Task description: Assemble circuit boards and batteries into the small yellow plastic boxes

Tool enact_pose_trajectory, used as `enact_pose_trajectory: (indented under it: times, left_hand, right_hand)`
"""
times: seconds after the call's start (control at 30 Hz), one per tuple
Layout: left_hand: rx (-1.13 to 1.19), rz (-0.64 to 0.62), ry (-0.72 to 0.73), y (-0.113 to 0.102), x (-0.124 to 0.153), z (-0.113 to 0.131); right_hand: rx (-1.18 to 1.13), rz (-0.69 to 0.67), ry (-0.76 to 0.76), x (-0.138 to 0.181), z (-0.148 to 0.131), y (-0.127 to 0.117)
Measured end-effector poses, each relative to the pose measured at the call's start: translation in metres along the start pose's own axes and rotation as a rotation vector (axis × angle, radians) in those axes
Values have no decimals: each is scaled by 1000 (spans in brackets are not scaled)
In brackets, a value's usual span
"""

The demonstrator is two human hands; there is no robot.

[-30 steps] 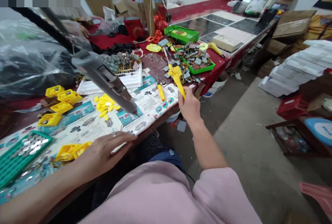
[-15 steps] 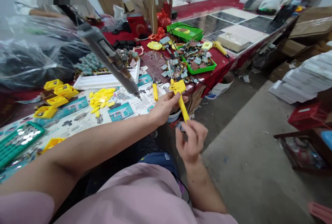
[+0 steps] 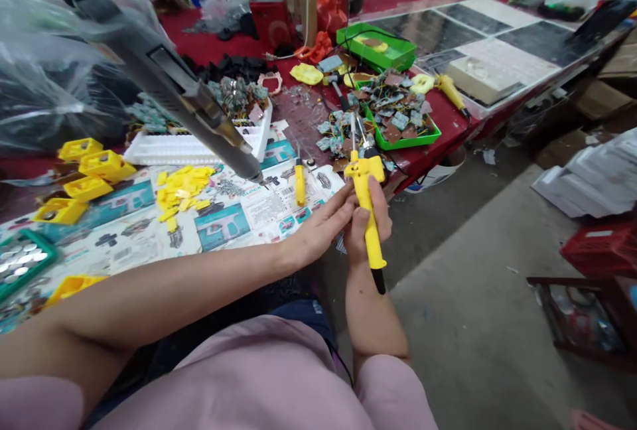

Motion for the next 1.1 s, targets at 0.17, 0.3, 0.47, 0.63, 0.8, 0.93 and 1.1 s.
enact_pose_trajectory:
  times: [0.17,0.3,0.47,0.63,0.8,0.93,1.1]
  left_hand:
    - [-1008,-82,151,-63,27,-14]
    - [-1394,-100,236,-86,36,-27]
    - [-1469,-14,312,-89,37,-32]
    - [-1428,-17,274,-90,37,-31]
    - [-1399,-12,245,-90,37,-33]
    - [-1397,-8,330,-84,41,-29]
    - [-1390,-26,403,-79,75,-9]
  right_hand:
    - [-61,-507,-103,-31,22,32]
    - [170,-824,-206,-53,29,70]
    - [456,-1027,-326,-68,24,101]
    - [498,-1027,-310,-66,28,101]
    - [193,-753,-216,-48,26,69]
    - [-72,-483,-241,-32,11,38]
    - [-83,-430,-304,-15,-14,-1]
Point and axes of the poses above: each hand's wrist, its own x-axis away from the middle knuckle, its own y-axis out of the palm, z = x × y, the point moved 1 cm from there along -x, towards the middle knuckle, and after that the axes turned 6 degrees about -y, right-handed, at the moved point
